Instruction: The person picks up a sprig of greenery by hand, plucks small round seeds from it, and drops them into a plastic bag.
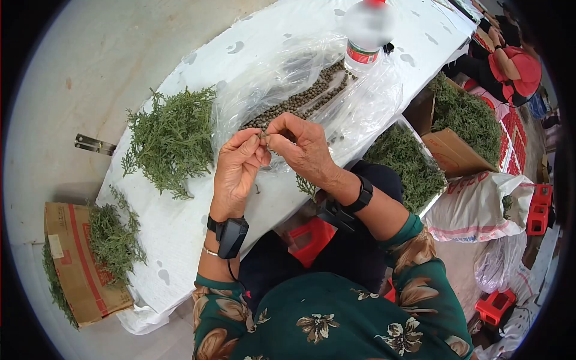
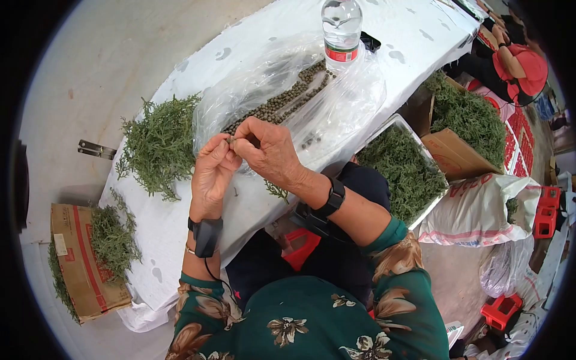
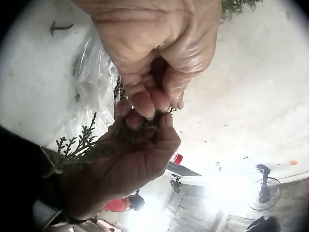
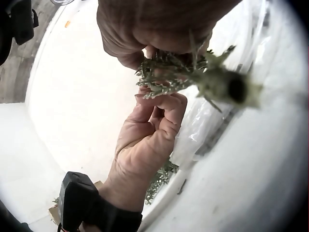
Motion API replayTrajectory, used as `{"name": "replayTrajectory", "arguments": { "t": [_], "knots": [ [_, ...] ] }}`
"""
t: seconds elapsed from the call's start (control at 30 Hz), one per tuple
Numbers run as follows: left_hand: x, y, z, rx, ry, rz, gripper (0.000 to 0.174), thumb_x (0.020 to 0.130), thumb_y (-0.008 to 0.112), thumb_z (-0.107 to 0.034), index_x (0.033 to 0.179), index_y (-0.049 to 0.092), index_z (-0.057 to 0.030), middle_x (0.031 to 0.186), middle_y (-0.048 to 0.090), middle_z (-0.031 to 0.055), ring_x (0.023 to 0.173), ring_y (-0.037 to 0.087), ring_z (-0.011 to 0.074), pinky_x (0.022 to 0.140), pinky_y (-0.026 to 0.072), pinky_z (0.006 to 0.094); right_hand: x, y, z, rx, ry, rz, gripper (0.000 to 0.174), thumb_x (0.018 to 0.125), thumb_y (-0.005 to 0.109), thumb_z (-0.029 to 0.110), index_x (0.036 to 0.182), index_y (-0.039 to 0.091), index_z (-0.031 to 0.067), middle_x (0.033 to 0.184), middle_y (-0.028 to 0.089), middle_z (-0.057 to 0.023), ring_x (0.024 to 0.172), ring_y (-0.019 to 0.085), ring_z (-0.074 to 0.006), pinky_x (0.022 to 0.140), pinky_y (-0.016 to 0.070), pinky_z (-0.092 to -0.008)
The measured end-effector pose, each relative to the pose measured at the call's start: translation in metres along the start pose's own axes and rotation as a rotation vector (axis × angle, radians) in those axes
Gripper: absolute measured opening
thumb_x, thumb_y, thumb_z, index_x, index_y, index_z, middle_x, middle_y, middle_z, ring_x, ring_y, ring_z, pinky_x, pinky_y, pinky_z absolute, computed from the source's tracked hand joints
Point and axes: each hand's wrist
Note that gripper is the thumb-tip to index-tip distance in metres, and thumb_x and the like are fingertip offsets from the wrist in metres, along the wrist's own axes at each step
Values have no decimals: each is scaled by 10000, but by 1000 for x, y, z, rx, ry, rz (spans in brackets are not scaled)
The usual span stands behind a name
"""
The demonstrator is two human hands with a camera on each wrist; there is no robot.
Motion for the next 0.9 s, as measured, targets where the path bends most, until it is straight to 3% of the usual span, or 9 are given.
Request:
{"name": "replayTrajectory", "arguments": {
  "t": [0.9],
  "knots": [
    [0, -2, 3, 37, 27, 29, 117, 859, 572, -34, 952, 623, 15, 802, 632, 103, 692, 591, 174, 631, 498, 307, 0, -1, 2, -14, -44, 37, 15, 795, 567, -1, 807, 562, -8, 700, 577, -17, 646, 533, -50, 578, 442, -207]
  ]
}}
Point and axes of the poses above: each hand's wrist, its own x-axis towards the middle knuckle, its own y-axis out of the palm, z = x × y
